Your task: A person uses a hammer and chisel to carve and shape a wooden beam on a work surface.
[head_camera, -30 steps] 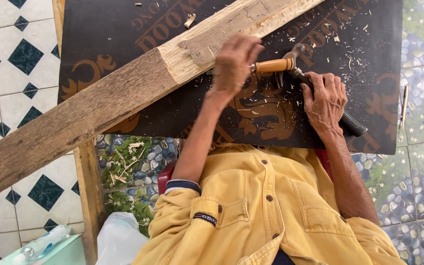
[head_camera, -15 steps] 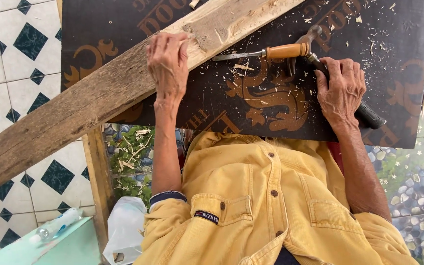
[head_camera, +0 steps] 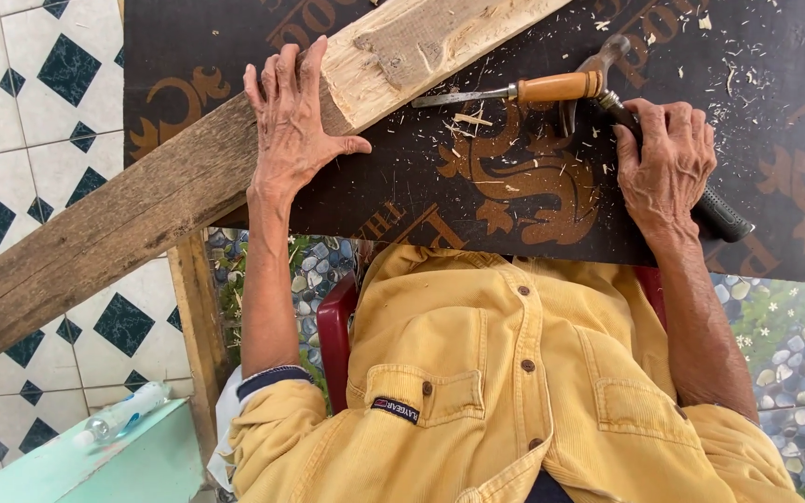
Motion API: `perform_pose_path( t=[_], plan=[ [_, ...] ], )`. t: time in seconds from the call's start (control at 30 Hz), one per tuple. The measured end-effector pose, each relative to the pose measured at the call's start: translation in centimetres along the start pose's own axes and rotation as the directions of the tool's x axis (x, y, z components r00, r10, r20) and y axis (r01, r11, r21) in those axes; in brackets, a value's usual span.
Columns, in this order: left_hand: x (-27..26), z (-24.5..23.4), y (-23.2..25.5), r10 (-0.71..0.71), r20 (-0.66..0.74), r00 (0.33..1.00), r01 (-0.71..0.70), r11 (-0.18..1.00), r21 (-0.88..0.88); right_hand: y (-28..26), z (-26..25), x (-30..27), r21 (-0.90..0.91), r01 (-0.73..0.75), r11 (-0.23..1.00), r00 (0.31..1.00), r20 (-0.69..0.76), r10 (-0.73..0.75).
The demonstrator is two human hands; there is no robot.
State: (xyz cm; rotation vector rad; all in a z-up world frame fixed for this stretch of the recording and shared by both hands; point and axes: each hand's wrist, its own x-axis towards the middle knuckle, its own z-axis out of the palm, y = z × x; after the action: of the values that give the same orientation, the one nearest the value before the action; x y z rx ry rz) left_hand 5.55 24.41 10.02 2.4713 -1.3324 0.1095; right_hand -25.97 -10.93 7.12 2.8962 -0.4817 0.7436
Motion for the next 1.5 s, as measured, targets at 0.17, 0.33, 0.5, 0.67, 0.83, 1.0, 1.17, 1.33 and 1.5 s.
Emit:
perform_pose_path(
  t=[0.17,0.33,0.5,0.67,0.83,1.0,1.17,1.33,1.5],
  plan=[
    [0.5,0.5,-0.2,0.056,-0.099,0.993,-0.047,0.995,0.093,0.0,-0.1,0.1,-0.014,0.006,1.0,1.0,-0.005,-0.006],
    [0.6,0.3,0.1,0.022,-0.074,0.997,-0.017,0.997,0.07,1.1,0.6,-0.6,0.023,-0.005,1.0,1.0,0.011,0.005],
    [1.1,1.4,0.8,0.03,-0.076,0.997,-0.024,0.996,0.082,2.2,0.4,-0.7,0.121,-0.079,0.989,0.994,0.084,0.069],
    [2.3,2.7,4.1,0.062,-0.097,0.993,-0.056,0.996,0.071,2.5,0.1,-0.8,0.142,-0.072,0.987,0.995,0.072,0.062],
    [2.8,2.9,5.5,0.045,-0.073,0.996,-0.04,0.997,0.063,2.6,0.0,-0.7,0.131,-0.042,0.991,0.998,0.049,0.036],
    [2.7,2.8,5.5,0.061,-0.092,0.994,-0.055,0.997,0.063,2.6,0.1,-0.7,0.12,-0.042,0.992,0.998,0.047,0.036],
    [2.5,2.8,5.4,0.08,-0.115,0.99,-0.077,0.997,0.03,1.4,-1.5,1.5,0.416,-0.239,0.877,0.971,0.119,0.208],
    [2.5,3.2,5.3,0.068,-0.116,0.991,-0.06,0.996,0.071,1.4,-1.1,4.1,0.562,-0.161,0.811,0.987,0.107,0.122],
    [2.4,3.5,5.2,0.056,-0.101,0.993,-0.05,0.997,0.061,1.2,-0.9,4.8,0.657,-0.201,0.727,0.979,0.154,0.131]
  ],
)
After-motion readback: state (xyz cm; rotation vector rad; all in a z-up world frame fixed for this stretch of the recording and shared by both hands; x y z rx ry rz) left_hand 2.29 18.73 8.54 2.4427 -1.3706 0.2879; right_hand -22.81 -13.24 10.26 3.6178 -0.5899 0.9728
